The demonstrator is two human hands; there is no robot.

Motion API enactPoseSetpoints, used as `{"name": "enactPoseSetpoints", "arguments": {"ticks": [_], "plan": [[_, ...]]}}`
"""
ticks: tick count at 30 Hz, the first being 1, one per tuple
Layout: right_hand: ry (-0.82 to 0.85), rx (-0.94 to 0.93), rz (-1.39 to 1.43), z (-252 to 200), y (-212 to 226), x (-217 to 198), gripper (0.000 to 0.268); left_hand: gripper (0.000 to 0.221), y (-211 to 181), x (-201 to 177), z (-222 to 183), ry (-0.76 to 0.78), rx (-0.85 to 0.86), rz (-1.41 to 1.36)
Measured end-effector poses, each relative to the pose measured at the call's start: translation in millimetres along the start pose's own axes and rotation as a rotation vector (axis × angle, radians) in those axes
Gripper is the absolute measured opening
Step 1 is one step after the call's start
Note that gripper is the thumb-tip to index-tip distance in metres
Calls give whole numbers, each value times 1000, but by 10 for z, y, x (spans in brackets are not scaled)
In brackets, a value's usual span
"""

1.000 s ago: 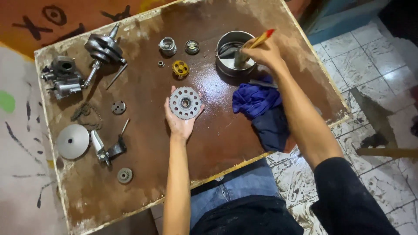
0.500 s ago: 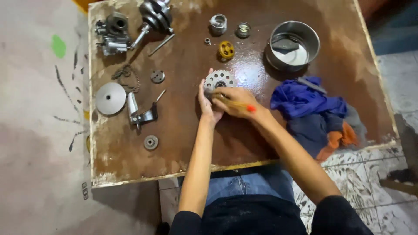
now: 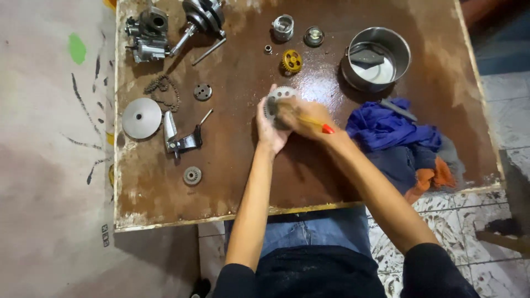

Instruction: The person is using a brush and solvent to clean a motorcycle gear on a workbench.

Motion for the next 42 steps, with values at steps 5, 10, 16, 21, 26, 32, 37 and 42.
{"name": "enactPoseSetpoints", "arguments": {"ticks": [5, 10, 16, 21, 26, 32, 37, 42], "plan": [[127, 144, -267, -29, -208, 156, 33, 58, 22, -61, -17, -95, -24, 89], [231, 43, 70, -201, -141, 126, 35, 59, 25, -146, 39, 96, 116, -10], [149, -63, 399, -380, -559, 300, 34, 60, 6, -50, 83, 58, 67, 1], [-62, 65, 644, -365, -817, 406, 32, 58, 59, -111, 56, 139, 98, -96], [-21, 187, 567, -344, -864, 430, 33, 60, 13, -30, 8, 28, 77, -25], [43, -1, 359, -334, -790, 393, 31, 58, 53, -108, 46, 146, 155, -28], [14, 104, 393, -383, -855, 348, 30, 59, 25, -36, 43, 88, 63, -47], [-224, 238, 451, -366, -763, 313, 26, 59, 34, -36, 34, 77, 65, -76]]}}
Point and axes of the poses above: each hand's wrist, its own z-axis towards the middle knuckle, its own x-axis out of the palm, y = z × x, the point moved 2 cm from there along z, towards the middle knuckle, and after that the axes turned 14 degrees about y, right-handed, at the moved point
